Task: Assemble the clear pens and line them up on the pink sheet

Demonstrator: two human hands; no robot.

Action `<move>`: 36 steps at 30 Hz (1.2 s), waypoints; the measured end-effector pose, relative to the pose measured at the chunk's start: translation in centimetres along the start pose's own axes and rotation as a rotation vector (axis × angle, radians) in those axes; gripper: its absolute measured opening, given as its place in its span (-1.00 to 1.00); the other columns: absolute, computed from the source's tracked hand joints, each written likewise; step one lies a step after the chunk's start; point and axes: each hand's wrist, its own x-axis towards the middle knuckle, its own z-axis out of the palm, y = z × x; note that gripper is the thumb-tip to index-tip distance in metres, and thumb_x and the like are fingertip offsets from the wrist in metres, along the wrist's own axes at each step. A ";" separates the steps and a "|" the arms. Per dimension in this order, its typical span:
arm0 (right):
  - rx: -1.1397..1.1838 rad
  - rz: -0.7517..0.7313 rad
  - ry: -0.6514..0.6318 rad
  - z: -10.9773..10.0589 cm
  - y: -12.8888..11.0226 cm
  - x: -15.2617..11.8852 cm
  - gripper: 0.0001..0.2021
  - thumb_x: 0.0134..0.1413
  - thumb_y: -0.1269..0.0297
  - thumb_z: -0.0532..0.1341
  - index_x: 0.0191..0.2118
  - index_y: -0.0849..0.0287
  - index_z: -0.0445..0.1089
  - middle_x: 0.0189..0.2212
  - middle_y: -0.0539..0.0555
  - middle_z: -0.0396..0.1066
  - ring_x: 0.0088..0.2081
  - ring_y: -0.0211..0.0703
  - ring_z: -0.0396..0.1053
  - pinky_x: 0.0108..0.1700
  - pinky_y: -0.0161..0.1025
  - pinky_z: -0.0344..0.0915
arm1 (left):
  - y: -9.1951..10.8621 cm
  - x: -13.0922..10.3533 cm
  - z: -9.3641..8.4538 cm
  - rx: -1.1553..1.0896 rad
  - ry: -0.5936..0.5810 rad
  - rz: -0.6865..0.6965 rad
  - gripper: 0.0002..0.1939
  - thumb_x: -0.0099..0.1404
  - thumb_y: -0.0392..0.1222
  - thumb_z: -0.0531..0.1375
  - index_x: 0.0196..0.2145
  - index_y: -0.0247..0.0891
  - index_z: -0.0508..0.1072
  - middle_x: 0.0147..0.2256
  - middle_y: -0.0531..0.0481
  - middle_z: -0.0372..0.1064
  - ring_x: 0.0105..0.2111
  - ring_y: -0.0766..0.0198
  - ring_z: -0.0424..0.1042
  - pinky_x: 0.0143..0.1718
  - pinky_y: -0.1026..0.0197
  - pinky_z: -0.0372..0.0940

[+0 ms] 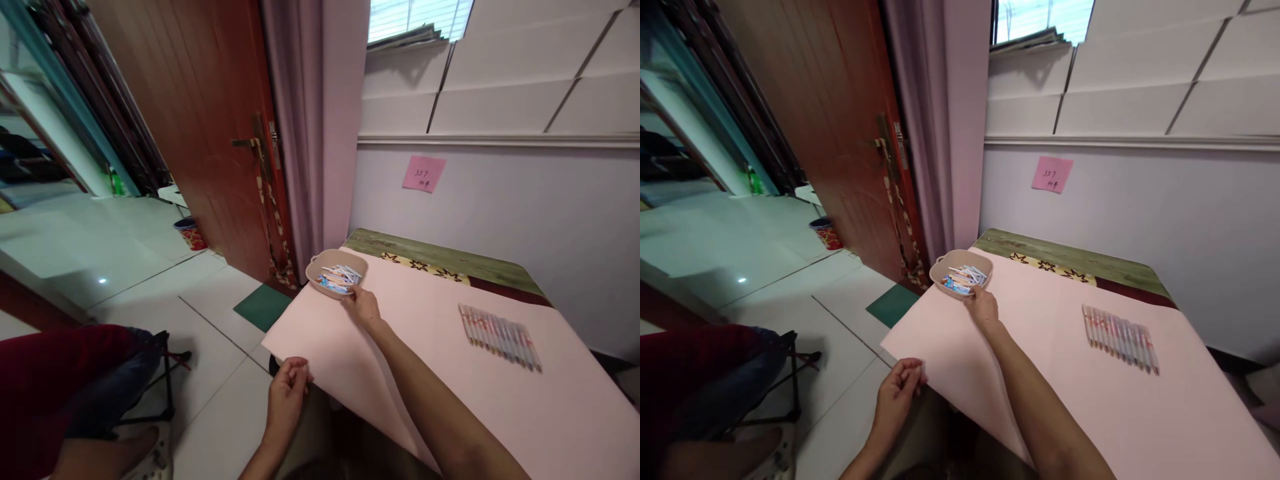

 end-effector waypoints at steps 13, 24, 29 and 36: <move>0.288 -0.158 0.114 -7.0 5.7 -14.3 -0.83 0.13 0.15 0.19 -0.27 0.11 0.42 -0.42 0.02 0.50 -0.42 -0.18 0.42 -0.34 -0.34 0.30 | 0.8 1.9 -0.9 -0.093 0.098 0.023 -0.50 0.03 0.03 0.33 -0.14 -0.24 0.33 -0.32 0.00 0.38 -0.53 0.34 0.35 -0.55 0.26 0.31; 0.273 -0.221 0.020 -7.6 6.6 -21.0 -0.89 0.21 0.30 0.10 -0.21 0.10 0.36 -0.32 0.05 0.44 -0.35 -0.20 0.43 -0.27 -0.31 0.37 | 3.5 1.1 2.8 -0.160 -0.006 -0.054 -0.55 0.15 0.14 0.21 -0.16 -0.27 0.44 -0.11 -0.14 0.40 -0.22 0.19 0.44 -0.25 0.16 0.39; 0.252 -0.203 0.016 -7.4 6.5 -20.9 -0.89 0.19 0.31 0.12 -0.19 0.09 0.36 -0.30 0.06 0.44 -0.34 -0.19 0.43 -0.28 -0.31 0.38 | 2.6 1.6 3.3 -0.105 -0.042 -0.106 -0.48 0.13 0.16 0.22 -0.08 -0.25 0.40 -0.06 -0.16 0.41 -0.21 0.19 0.46 -0.24 0.18 0.37; 0.168 -0.204 0.010 -7.5 6.0 -20.3 -0.87 0.18 0.31 0.11 -0.17 0.10 0.34 -0.30 0.07 0.43 -0.32 -0.17 0.43 -0.28 -0.30 0.38 | 2.0 2.1 3.5 -0.047 -0.116 -0.099 -0.56 0.13 0.07 0.25 -0.10 -0.24 0.42 -0.14 -0.11 0.46 -0.15 0.17 0.44 -0.14 0.17 0.31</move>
